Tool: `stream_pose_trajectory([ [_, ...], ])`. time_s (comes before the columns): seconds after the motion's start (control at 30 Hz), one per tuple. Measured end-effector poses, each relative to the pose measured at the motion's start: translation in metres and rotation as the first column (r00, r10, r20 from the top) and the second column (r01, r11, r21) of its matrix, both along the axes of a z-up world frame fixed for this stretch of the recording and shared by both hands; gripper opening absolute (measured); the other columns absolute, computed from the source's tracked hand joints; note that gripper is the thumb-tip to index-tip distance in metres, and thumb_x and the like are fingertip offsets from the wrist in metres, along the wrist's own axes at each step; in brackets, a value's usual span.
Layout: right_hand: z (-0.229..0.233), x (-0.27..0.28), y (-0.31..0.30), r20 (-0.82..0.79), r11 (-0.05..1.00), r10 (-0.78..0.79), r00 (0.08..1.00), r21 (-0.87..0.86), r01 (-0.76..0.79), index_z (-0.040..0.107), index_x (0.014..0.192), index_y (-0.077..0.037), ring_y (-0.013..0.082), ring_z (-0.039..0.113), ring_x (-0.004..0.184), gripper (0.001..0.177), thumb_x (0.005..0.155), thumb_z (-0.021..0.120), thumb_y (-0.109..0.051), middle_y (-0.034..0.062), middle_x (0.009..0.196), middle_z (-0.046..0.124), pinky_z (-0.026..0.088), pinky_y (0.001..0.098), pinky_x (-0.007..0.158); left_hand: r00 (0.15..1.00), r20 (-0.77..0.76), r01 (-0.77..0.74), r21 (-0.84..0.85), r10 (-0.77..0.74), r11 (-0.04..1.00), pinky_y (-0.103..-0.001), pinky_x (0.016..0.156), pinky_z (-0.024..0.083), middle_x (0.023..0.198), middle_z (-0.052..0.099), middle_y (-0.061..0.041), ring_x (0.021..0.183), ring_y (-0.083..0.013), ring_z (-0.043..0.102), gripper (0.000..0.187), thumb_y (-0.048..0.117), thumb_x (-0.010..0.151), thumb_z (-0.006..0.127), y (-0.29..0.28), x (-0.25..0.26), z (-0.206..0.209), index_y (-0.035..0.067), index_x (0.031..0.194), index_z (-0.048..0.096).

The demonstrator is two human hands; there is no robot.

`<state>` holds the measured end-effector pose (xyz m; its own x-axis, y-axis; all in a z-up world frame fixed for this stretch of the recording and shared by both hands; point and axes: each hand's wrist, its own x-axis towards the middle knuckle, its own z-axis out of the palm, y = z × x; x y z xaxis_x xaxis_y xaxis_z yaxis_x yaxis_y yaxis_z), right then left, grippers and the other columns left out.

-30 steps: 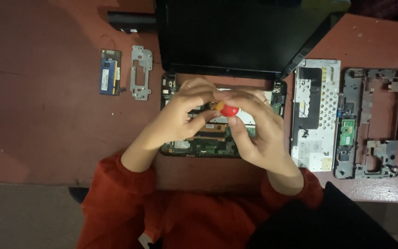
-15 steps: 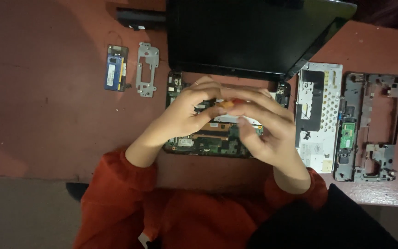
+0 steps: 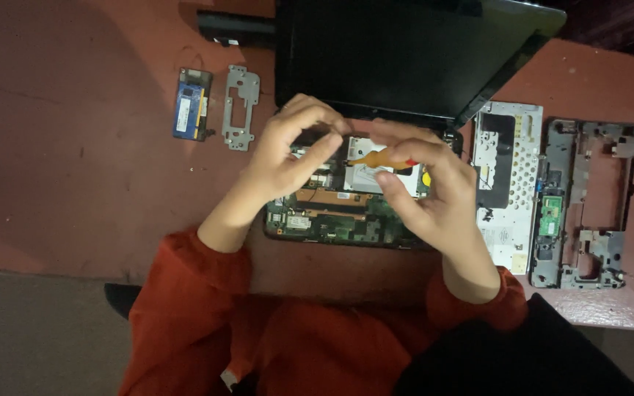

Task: Disassembling a laptop to remove internal components like the hard drive and unscrewing internal parts using a screwdriver.

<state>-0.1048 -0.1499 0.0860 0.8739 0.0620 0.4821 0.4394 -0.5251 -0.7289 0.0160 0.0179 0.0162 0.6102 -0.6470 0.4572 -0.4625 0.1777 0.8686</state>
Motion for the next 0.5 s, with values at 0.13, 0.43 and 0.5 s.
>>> stream_pose_trajectory([
  [0.13,0.000,-0.018,-0.018,0.134,0.993,-0.118,0.984,0.023,0.116,0.060,0.106,-0.001,0.0325,0.071,0.104,0.011,0.098,0.059,-0.009,0.0191,0.107,0.068,0.061,0.0374,0.097,0.999,0.018,-0.048,0.099,0.046,0.994,-0.032,0.084,0.047,0.096,0.065,-0.005,0.095,-0.0200,0.056,0.013,0.016,0.095,0.060,0.003,0.004,0.003,0.006,0.098,0.067],
  [0.43,0.034,-0.081,-0.078,-0.114,0.831,-0.526,0.843,-0.281,0.480,0.049,0.127,0.009,0.0239,0.067,0.073,0.024,0.107,0.061,0.005,0.0199,0.093,0.062,0.059,0.0289,0.065,0.939,0.340,-0.069,0.317,-0.045,0.946,-0.046,0.093,0.038,0.102,0.062,-0.004,0.103,-0.0272,0.050,0.019,0.024,0.095,0.060,-0.004,0.000,-0.008,0.008,0.102,0.065],
  [0.5,0.013,-0.085,-0.091,-0.233,0.784,-0.569,0.788,-0.443,0.435,0.057,0.125,0.010,0.0216,0.068,0.075,0.029,0.100,0.069,0.003,0.0191,0.098,0.068,0.059,0.0274,0.066,0.930,0.362,-0.084,0.382,-0.066,0.920,-0.048,0.095,0.038,0.106,0.058,-0.003,0.108,-0.0281,0.046,0.018,0.022,0.094,0.062,-0.006,-0.002,-0.010,0.008,0.104,0.065],
])
